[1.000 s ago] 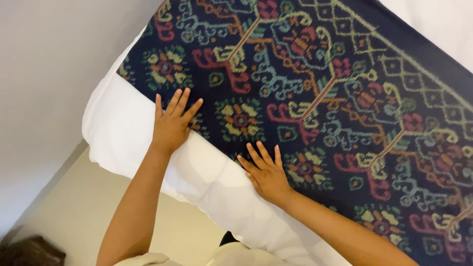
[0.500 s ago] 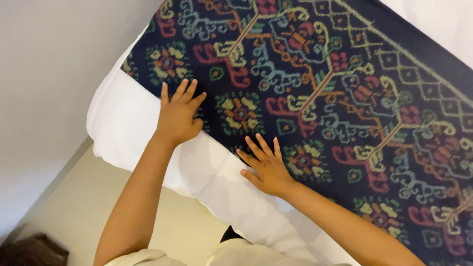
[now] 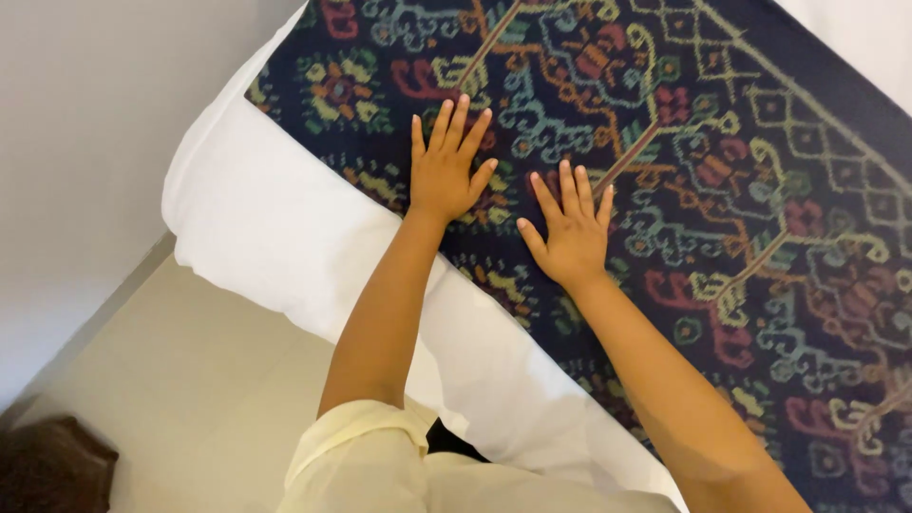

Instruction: The person uses a straw broom to sweep a patterned runner and white bedsheet on a bed. They smooth the bedsheet with their hands and adjust the runner's position multiple times.

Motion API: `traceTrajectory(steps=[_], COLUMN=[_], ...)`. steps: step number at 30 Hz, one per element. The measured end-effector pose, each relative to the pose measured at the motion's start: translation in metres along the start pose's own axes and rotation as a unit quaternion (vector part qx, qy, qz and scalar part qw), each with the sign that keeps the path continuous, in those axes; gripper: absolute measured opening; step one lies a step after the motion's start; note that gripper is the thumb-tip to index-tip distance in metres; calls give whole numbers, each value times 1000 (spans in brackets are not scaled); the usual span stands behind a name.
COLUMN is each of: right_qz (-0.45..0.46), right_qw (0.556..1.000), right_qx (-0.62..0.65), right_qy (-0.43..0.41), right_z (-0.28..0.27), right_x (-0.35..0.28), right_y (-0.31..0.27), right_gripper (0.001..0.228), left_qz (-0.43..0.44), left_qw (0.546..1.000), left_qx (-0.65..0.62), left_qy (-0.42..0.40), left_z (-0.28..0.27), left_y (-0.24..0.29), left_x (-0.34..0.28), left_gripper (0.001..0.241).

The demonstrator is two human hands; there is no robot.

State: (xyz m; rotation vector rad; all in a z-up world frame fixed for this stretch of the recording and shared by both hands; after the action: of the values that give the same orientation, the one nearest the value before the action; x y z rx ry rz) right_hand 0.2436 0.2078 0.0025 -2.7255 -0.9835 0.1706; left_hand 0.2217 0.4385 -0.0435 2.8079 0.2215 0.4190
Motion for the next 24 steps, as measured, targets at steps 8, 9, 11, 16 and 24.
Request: traceTrajectory(steps=[8, 9, 11, 16, 24], right_qz=[-10, -20, -18, -22, -14], right_qw=[999, 997, 997, 996, 997], right_qx=[-18, -30, -33, -36, -38], right_qy=[46, 73, 70, 77, 73], right_z=[4, 1, 2, -2, -14], right_x=[-13, -13, -14, -18, -73], right_y=[2, -2, -2, -3, 34], right_gripper=[69, 69, 69, 70, 87], left_qz=[-7, -8, -8, -15, -21], left_qw=[1000, 1000, 1000, 999, 998], left_qx=[2, 8, 16, 18, 12], left_qy=[-10, 1, -13, -36, -55], left_z=[-8, -13, -12, -14, -29], left_y=[6, 7, 7, 6, -24], left_x=[-1, -1, 0, -1, 6], left_gripper=[68, 68, 69, 69, 79])
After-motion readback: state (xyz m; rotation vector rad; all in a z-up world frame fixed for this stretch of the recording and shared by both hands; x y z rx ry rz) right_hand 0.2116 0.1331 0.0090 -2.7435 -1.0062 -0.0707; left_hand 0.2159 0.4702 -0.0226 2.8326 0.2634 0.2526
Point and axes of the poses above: each hand's wrist, its own x-axis towards the middle knuckle, its own z-axis out of the palm, y = z × x, the point moved 2 cm from there along x, towards the middle knuckle, and after that the axes turned 3 degrees about -x, right-handed, at the moved point
